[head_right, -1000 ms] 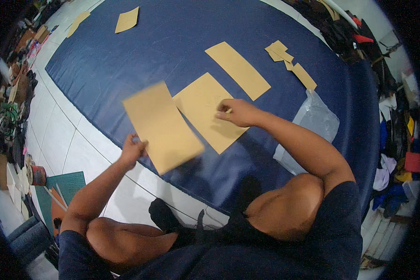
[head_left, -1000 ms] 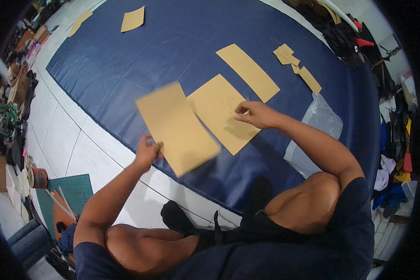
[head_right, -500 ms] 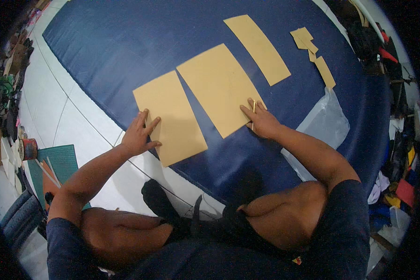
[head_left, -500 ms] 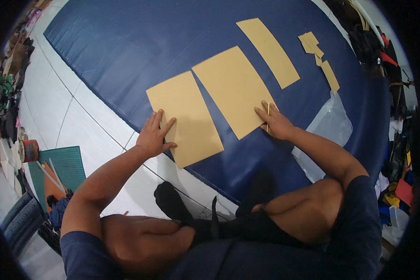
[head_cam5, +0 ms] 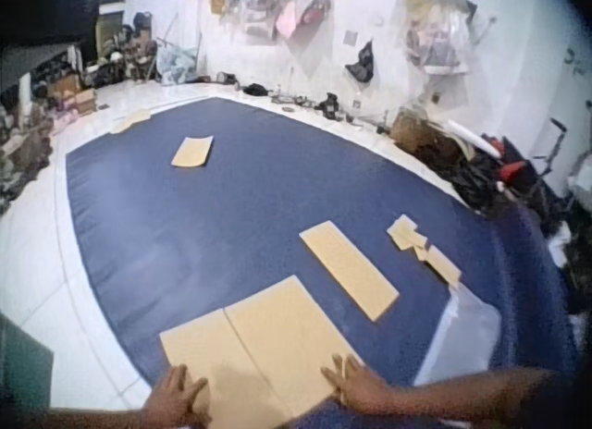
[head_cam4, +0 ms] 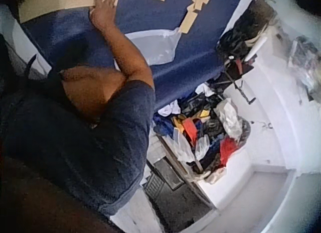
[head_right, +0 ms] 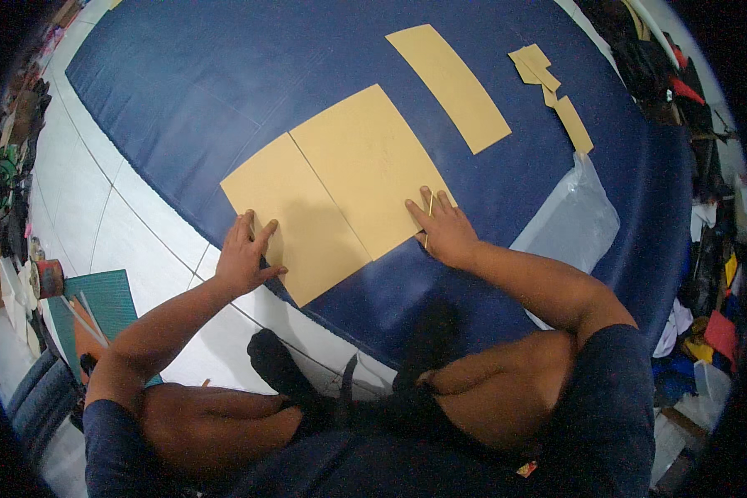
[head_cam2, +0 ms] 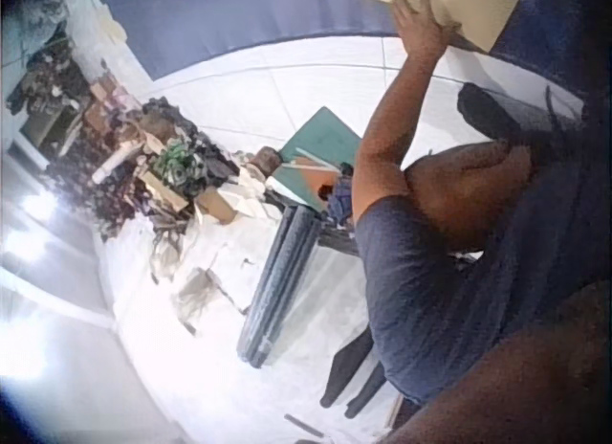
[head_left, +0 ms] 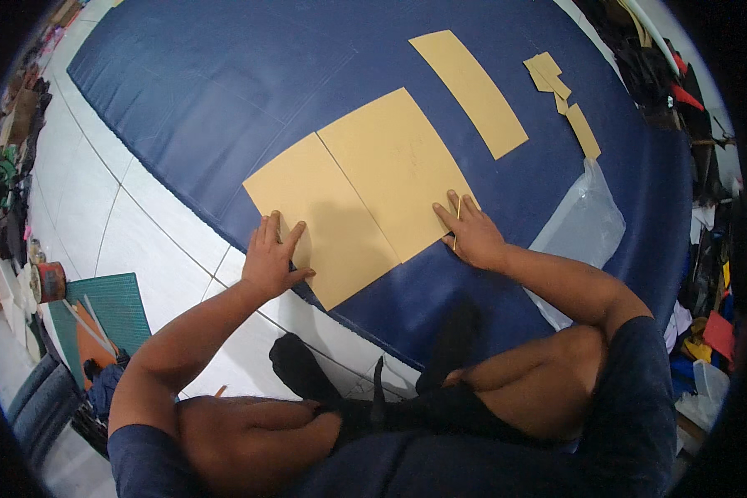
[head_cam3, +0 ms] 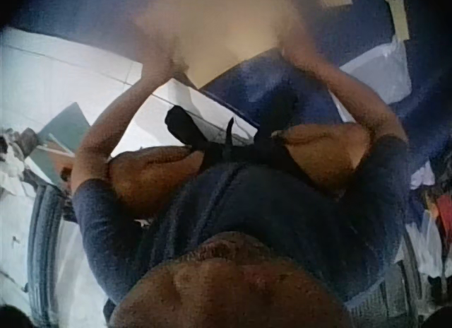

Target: The person uses a pencil to mark outlines around pieces of cardstock patterns onto a large blue fabric sheet laid out on the floor.

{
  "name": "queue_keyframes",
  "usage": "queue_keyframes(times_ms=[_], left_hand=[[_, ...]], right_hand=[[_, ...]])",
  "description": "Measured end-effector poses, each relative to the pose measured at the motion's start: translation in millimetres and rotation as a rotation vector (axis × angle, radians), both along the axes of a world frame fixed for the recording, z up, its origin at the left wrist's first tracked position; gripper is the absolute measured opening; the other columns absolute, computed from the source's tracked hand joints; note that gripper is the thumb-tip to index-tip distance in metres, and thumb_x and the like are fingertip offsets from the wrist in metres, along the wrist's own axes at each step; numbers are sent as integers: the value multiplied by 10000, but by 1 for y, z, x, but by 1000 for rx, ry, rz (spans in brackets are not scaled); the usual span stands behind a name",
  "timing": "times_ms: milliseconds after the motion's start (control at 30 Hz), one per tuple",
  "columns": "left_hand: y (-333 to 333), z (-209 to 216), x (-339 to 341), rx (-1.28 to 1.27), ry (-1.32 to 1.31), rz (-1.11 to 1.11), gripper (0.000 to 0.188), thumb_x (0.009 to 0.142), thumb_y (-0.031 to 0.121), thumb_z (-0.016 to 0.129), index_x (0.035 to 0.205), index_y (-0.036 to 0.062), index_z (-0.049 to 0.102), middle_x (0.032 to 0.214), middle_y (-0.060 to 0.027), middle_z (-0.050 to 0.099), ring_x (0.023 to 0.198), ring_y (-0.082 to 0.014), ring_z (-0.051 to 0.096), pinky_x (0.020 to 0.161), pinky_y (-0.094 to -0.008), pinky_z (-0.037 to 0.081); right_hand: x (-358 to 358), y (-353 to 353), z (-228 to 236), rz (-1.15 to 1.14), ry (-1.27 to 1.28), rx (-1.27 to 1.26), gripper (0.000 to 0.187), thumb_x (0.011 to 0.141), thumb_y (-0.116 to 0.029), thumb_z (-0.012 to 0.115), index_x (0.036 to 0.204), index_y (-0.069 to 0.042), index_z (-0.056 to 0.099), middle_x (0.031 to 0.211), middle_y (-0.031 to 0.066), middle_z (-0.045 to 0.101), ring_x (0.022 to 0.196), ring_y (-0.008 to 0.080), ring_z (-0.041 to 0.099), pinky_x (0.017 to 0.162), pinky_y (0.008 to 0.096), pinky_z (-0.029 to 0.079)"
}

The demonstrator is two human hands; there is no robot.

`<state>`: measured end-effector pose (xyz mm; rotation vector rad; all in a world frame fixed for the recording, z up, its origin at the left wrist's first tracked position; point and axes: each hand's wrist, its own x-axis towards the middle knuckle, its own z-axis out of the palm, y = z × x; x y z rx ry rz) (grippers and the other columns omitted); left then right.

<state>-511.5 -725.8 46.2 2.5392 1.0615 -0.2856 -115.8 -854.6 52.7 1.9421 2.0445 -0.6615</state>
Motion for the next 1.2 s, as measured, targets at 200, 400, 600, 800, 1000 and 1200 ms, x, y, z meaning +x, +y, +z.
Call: queue_keyframes(times_ms=[200, 400, 600, 800, 1000, 1200], left_hand=[[-1, -4, 0, 8, -9, -3, 949, 716, 519, 821, 1489, 160, 404, 1487, -330, 283, 1394, -499, 288, 1107, -544, 314], [-1, -3, 0, -11, -16, 9, 955, 717, 524, 822, 1493, 164, 399, 1493, -326, 271, 1396, -504, 284, 1123, -544, 308], [-1, 2, 6, -22, 60, 16, 969, 715, 507, 832, 1500, 175, 371, 1500, -333, 250, 1396, -525, 281, 1152, -549, 295], [0, 0, 2, -20, 22, 22, 940, 716, 516, 826, 1484, 178, 403, 1501, -312, 265, 1407, -503, 274, 1147, -537, 290], [3, 1, 2, -39, -35, 8, 916, 718, 489, 831, 1473, 175, 418, 1499, -326, 279, 1407, -496, 285, 1147, -524, 297], [2, -1, 0, -48, -40, 32, 867, 751, 506, 798, 1462, 165, 436, 1485, -344, 300, 1396, -499, 300, 1137, -548, 298]], right_hand=[[1, -2, -1, -4, 24, 33, 711, 916, -263, 663, 1524, -134, 318, 1572, 272, 230, 1410, 509, 295, 1153, 528, 330], [-1, 1, -3, -17, 28, -2, 691, 939, -251, 619, 1542, -165, 292, 1596, 250, 195, 1444, 485, 253, 1113, 581, 358], [-1, 5, 1, -24, 29, -6, 693, 920, -236, 636, 1531, -158, 317, 1589, 251, 216, 1439, 479, 269, 1095, 584, 373], [0, 10, 5, -16, 59, 4, 656, 907, -200, 634, 1505, -157, 370, 1573, 250, 258, 1432, 461, 295, 1080, 577, 390], [5, 11, 0, -3, 47, 29, 642, 887, -191, 631, 1486, -167, 402, 1558, 247, 294, 1388, 444, 371, 1048, 556, 415], [11, 12, -5, 35, 72, 70, 588, 872, -199, 624, 1435, -157, 459, 1449, 232, 432, 1291, 392, 475, 1003, 544, 430]])
